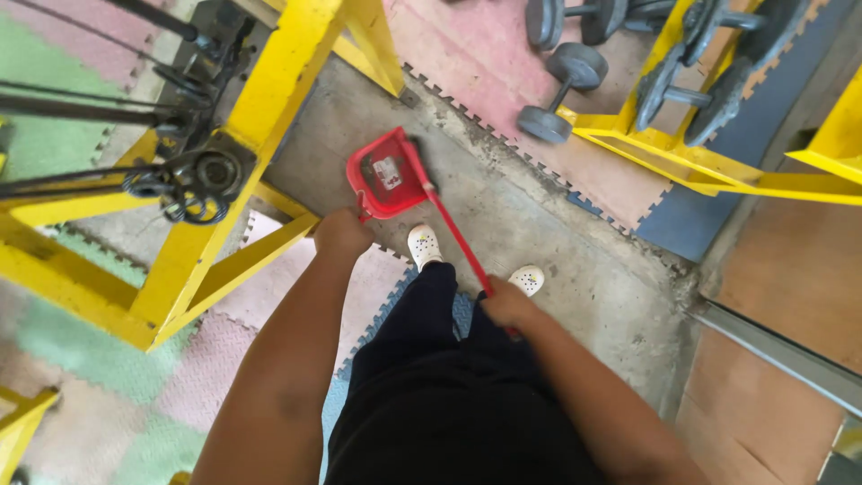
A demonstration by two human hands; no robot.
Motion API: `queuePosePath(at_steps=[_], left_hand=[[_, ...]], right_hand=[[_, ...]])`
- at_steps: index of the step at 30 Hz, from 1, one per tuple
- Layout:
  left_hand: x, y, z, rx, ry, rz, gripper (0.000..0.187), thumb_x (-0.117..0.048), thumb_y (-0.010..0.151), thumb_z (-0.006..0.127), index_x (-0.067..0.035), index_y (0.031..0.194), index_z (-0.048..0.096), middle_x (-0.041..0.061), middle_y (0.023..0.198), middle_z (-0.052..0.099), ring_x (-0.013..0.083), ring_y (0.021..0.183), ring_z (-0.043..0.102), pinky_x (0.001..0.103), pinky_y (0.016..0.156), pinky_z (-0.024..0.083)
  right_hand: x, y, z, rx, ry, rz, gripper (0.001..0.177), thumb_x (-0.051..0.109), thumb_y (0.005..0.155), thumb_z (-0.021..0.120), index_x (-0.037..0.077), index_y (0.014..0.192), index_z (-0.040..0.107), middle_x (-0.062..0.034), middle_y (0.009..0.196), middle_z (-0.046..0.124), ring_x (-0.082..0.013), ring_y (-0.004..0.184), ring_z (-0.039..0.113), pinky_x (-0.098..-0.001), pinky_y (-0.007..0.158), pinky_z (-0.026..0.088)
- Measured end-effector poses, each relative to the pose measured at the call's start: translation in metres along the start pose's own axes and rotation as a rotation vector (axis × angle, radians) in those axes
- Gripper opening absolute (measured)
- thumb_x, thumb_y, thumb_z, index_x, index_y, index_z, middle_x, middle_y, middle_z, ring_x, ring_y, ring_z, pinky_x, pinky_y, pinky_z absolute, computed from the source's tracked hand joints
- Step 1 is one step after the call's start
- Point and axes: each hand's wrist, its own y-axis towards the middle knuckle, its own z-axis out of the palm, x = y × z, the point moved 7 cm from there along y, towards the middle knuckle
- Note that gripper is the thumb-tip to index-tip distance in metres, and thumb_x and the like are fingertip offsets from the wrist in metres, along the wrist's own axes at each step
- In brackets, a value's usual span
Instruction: Sweeping the gym floor using a broom and a dustpan.
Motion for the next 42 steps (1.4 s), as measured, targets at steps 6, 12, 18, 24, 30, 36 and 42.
queuePosePath(at_steps=[6,12,18,24,30,36,42], left_hand=[[0.052,0.018,0.018,-0.019,-0.045,0.149,0.047,-0.031,0.079,0.070,-0.019,0.124,0.073,0.019,0.115,0.072,0.0377,0.111,0.067,0.048,0.095,0.052],[0.106,-0.020,0.061,0.046,-0.488,-0.111,0.064,-0.025,0.078,0.071,-0.012,0.140,0.064,0.018,0.091,0.077,0.0269,0.071,0.074,0.038,0.068,0.059],[0.098,-0.070,0.109,-0.072,-1.104,-0.352,0.062,-0.010,0.079,0.070,-0.008,0.140,0.060,0.008,0.078,0.071,0.0158,0.059,0.066,0.031,0.049,0.054],[0.054,-0.058,0.159,-0.148,-1.246,-0.479,0.053,-0.010,0.081,0.067,-0.008,0.134,0.065,0.011,0.070,0.067,0.0184,0.055,0.062,0.034,0.049,0.051],[-0.008,-0.041,0.136,-0.222,-1.262,-0.552,0.041,-0.012,0.080,0.068,-0.006,0.121,0.070,0.005,0.075,0.070,0.0165,0.060,0.068,0.033,0.051,0.057],[-0.025,-0.031,0.112,-0.288,-1.196,-0.617,0.038,-0.014,0.077,0.065,-0.004,0.111,0.076,0.014,0.073,0.073,0.0203,0.060,0.071,0.037,0.055,0.057],[-0.028,-0.020,0.089,-0.208,-1.125,-0.726,0.037,-0.020,0.078,0.066,-0.011,0.113,0.076,0.014,0.079,0.075,0.0245,0.063,0.074,0.038,0.063,0.059]], right_hand=[[0.064,-0.143,-0.117,0.110,0.017,0.131,0.068,0.028,0.093,0.057,0.028,0.157,0.034,-0.0260,0.111,0.075,-0.0407,0.094,0.070,-0.0495,0.078,0.056],[0.063,-0.144,-0.168,0.101,-0.031,0.137,0.070,0.028,0.096,0.056,0.028,0.161,0.029,-0.0233,0.107,0.074,-0.0382,0.074,0.072,-0.0466,0.062,0.058],[0.083,-0.030,-0.210,-0.024,-0.601,-0.212,0.065,0.025,0.092,0.052,0.021,0.156,0.038,-0.0273,0.111,0.071,-0.0446,0.101,0.069,-0.0544,0.091,0.053],[0.216,0.065,-0.239,0.009,-0.771,-0.535,0.073,0.032,0.089,0.058,0.017,0.156,0.033,-0.0259,0.109,0.070,-0.0438,0.101,0.067,-0.0516,0.087,0.053],[0.263,0.212,-0.204,-0.033,-0.736,-0.505,0.044,0.026,0.111,0.035,-0.001,0.145,0.046,-0.0251,0.115,0.070,-0.0434,0.105,0.069,-0.0581,0.089,0.053],[0.166,0.210,-0.205,0.105,-0.897,-0.453,0.068,0.017,0.096,0.044,0.010,0.160,0.024,-0.0271,0.113,0.069,-0.0435,0.103,0.070,-0.0549,0.088,0.054],[0.075,0.133,-0.289,0.247,-0.700,-0.591,0.070,0.038,0.093,0.056,0.025,0.157,0.031,-0.0243,0.108,0.069,-0.0441,0.093,0.069,-0.0545,0.084,0.054]])
